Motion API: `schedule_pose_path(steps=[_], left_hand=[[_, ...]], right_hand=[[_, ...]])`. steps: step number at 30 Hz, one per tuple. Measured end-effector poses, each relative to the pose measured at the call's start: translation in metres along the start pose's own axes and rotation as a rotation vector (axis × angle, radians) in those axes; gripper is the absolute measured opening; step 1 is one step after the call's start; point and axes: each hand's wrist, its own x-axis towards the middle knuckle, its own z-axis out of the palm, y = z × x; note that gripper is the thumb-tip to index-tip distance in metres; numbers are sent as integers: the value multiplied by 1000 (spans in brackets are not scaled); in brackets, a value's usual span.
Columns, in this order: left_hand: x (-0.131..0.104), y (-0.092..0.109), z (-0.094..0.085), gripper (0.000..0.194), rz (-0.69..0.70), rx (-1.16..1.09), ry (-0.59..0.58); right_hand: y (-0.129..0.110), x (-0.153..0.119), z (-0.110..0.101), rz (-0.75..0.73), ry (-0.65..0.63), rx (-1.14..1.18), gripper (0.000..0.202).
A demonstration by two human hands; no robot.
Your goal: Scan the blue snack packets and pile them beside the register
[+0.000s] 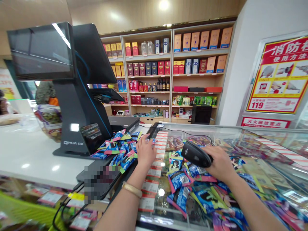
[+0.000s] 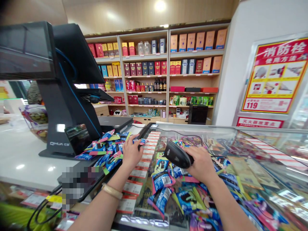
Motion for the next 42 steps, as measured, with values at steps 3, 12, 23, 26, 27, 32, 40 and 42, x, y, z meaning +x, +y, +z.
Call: schedule_pose_path(steps=[3, 12, 23, 26, 27, 32, 40, 42], left_hand=[[5, -4, 3, 43, -34, 70, 11], [9, -12, 11, 56, -90, 56, -47], [14, -2, -10, 45, 64, -661, 411], [10, 7, -8, 44, -54, -911, 258], [9, 9, -5, 44, -93, -979, 196], [5, 15, 4, 42, -73, -1129, -13], [-5, 24, 2, 49, 123, -1073, -153], [-5, 25, 1, 49, 132, -1074, -163]], right_hand=[[-1, 1, 0, 5, -3, 0, 29], [-3, 1, 0, 9, -13, 7, 30], [-4, 2, -1, -1, -14, -3, 28], [-5, 3, -3, -1, -23, 0, 29], [-5, 3, -3, -2, -24, 2, 29], [-7, 4, -5, -2, -18, 7, 28], [-8, 5, -4, 8, -57, 17, 29], [-8, 4, -4, 19, -79, 13, 28]])
